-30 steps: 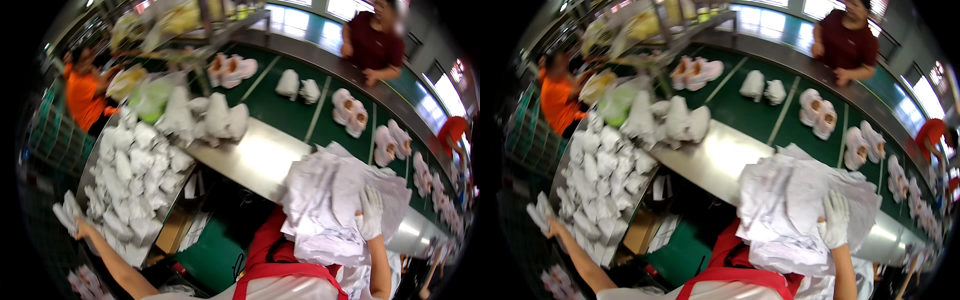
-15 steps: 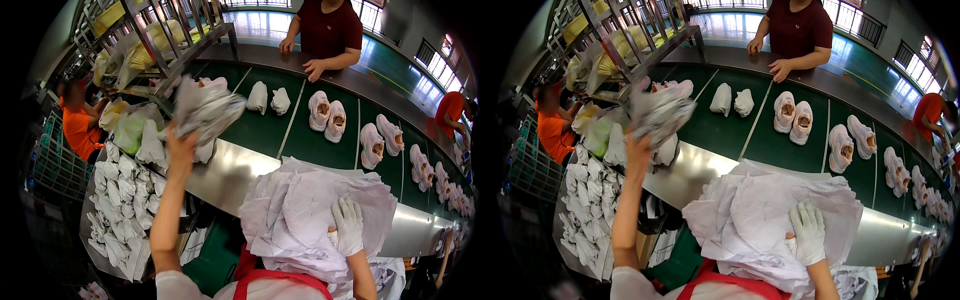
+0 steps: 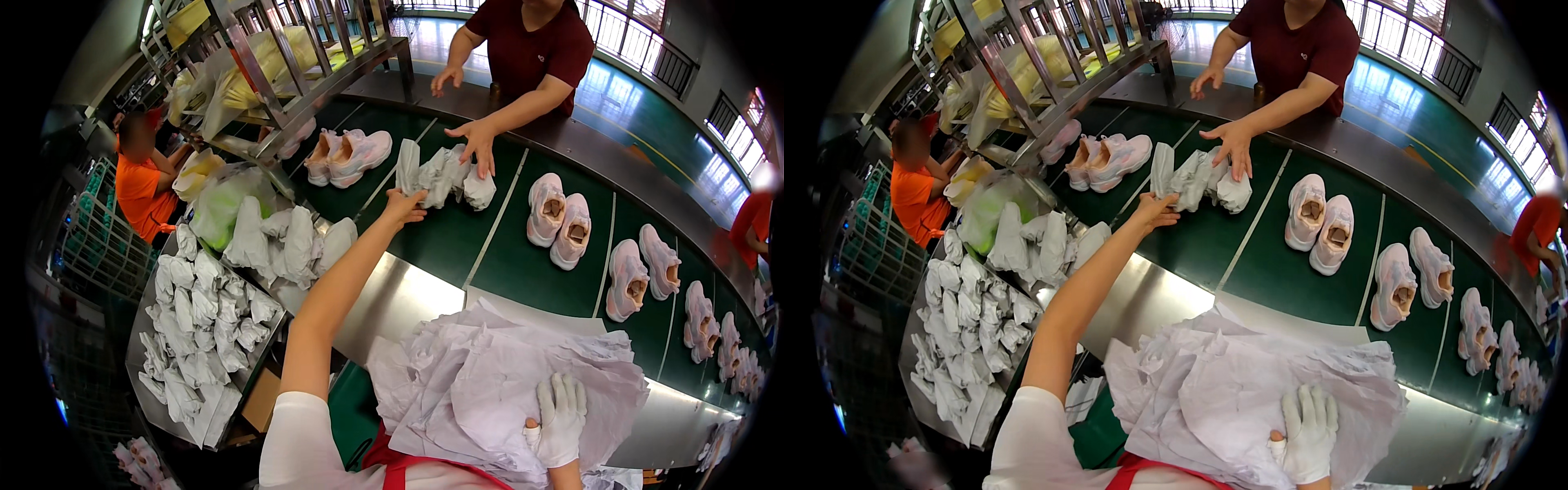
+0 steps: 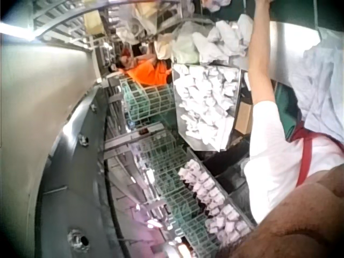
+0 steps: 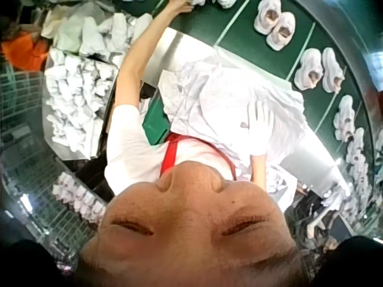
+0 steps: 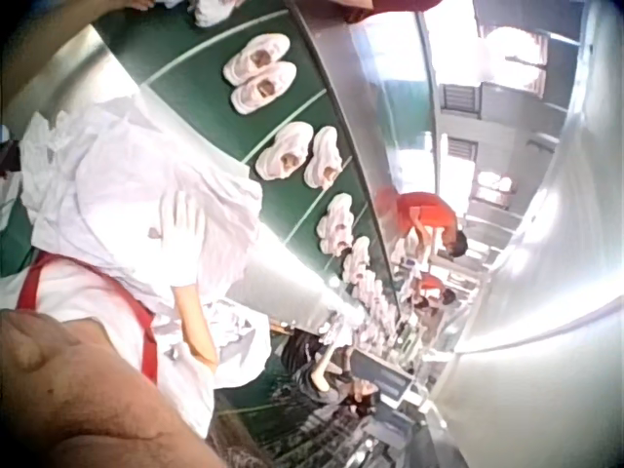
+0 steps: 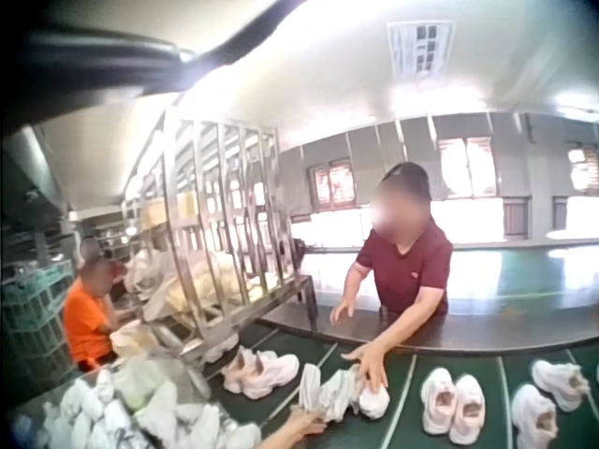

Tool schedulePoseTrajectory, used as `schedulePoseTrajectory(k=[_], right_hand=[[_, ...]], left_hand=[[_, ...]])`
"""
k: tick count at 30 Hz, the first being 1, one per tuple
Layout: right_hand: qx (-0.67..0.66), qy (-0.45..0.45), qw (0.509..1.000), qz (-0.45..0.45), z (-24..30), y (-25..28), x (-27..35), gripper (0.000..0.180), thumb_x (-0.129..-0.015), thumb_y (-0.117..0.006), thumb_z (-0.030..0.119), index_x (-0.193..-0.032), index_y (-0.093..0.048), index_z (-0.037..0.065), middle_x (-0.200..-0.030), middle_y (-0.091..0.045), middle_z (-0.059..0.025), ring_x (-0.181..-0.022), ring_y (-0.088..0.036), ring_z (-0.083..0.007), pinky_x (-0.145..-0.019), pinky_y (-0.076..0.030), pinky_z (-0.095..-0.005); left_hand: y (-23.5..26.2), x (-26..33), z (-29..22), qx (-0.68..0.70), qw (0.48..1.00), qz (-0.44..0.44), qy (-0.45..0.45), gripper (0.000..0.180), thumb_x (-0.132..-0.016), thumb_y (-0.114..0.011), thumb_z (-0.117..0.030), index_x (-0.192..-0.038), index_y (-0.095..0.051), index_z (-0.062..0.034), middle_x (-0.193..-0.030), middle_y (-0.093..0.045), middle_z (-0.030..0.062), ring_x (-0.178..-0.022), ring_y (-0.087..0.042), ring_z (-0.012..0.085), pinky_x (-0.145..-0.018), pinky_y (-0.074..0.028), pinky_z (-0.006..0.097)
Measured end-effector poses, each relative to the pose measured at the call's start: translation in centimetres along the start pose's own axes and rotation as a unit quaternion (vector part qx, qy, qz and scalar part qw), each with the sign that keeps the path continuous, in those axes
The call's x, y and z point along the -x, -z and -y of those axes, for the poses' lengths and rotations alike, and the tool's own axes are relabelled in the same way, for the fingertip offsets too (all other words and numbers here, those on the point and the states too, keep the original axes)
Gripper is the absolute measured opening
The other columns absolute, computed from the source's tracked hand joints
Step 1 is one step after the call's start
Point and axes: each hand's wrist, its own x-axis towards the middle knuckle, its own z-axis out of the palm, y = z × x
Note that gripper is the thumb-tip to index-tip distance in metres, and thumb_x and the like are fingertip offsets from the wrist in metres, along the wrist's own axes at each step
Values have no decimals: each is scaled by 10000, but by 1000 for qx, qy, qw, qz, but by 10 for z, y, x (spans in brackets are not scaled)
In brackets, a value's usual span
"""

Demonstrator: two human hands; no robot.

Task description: The person takes white tissue paper from a stack and wraps pairs of white shoes on a conveyor belt. They fold the paper around the shoes and place the wrapped pairs back onto the moving belt.

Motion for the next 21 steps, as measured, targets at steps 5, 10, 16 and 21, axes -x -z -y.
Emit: schedulePoseTrajectory(k=[5,10,16,21], right_hand=[[0,18,1000,-6,1,-3,-1,562,-927,-404,489,-1234,-558,43,-1286,-506,-217,-1205,-453,-442,-1026,-304,-569],[-13,19,1000,-8,1,-1,-5,550,-916,-421,485,-1226,-566,56,-1274,-515,-200,-1201,-459,-423,-1018,-314,-561],[-18,9,1000,-10,1,2,-7,542,-890,-460,465,-1241,-559,64,-1285,-513,-194,-1221,-451,-403,-1026,-309,-556],[-26,17,999,-13,0,-3,-8,541,-881,-474,452,-1255,-555,69,-1301,-508,-195,-1239,-441,-398,-1045,-298,-544]], left_hand=[[31,5,-2,-272,949,-111,-112,663,-772,-734,-288,-1259,-429,43,-1066,-611,205,-844,-674,310,-632,-562,394],[40,-6,-1,-354,907,-82,-214,599,-760,-699,-266,-1250,-476,-5,-1137,-587,248,-1051,-598,368,-894,-472,443],[-13,53,-37,-517,730,-147,-422,389,-831,-636,-214,-1160,-547,-27,-918,-654,181,-878,-647,368,-799,-497,463],[-88,89,-108,-537,670,205,-469,497,-863,-616,-201,-1333,-475,-121,-822,-661,223,-816,-652,389,-718,-509,465]])
